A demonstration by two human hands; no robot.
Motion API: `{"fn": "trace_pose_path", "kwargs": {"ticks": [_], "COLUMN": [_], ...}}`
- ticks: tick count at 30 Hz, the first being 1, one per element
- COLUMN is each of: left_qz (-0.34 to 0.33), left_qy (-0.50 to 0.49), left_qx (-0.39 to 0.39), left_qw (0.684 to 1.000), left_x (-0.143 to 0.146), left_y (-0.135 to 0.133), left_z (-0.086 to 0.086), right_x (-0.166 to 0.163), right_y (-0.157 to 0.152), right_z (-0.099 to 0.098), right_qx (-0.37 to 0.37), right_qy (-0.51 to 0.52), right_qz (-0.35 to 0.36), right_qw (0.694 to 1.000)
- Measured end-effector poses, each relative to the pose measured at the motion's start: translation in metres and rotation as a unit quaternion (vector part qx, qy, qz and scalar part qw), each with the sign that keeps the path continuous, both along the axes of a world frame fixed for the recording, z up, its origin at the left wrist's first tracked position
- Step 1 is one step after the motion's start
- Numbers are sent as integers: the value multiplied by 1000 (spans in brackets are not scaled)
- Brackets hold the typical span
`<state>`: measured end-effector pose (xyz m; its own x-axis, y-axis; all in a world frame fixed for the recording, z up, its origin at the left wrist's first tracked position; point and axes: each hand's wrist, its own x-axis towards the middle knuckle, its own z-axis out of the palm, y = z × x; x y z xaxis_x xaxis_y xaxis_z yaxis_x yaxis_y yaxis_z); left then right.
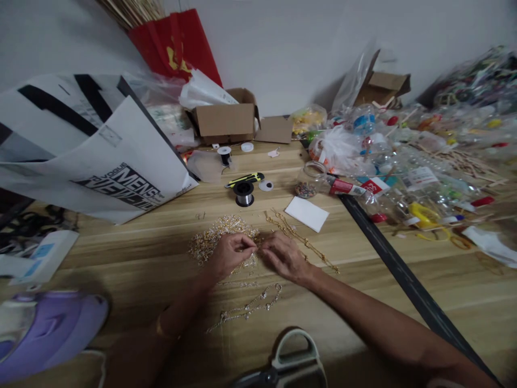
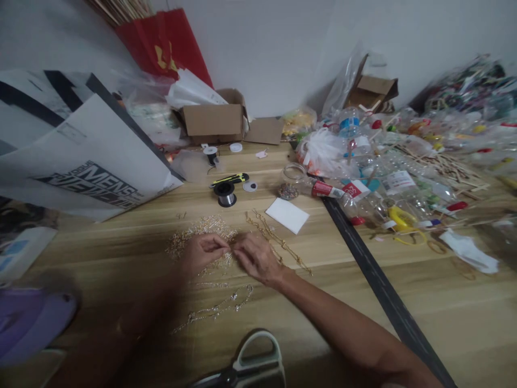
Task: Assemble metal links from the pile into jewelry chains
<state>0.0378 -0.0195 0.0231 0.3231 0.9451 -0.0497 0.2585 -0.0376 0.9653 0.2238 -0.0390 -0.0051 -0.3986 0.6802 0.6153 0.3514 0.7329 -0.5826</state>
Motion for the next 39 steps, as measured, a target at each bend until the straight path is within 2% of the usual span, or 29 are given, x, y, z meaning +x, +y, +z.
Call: {"fn": "trace_pose_path", "kwargs": {"ticks": [8, 25, 39], "left_qz": [10, -13, 1], "left_qy": [-25, -46, -36], "left_qx": [-28, -91, -107], "left_qw": [999, 995, 994], "left_x": [0, -2, -2], "left_y": [3, 6, 6], "left_z": [-6, -15, -10], "right_x": [0, 0, 1], "right_y": [2, 3, 4], "right_z": [0, -6, -6], "right_qx": [11, 5, -1], "right_qy": [-5, -16, -23], "right_qz": [-3, -16, -9], "right_qw": [1000, 1000, 1000]}}
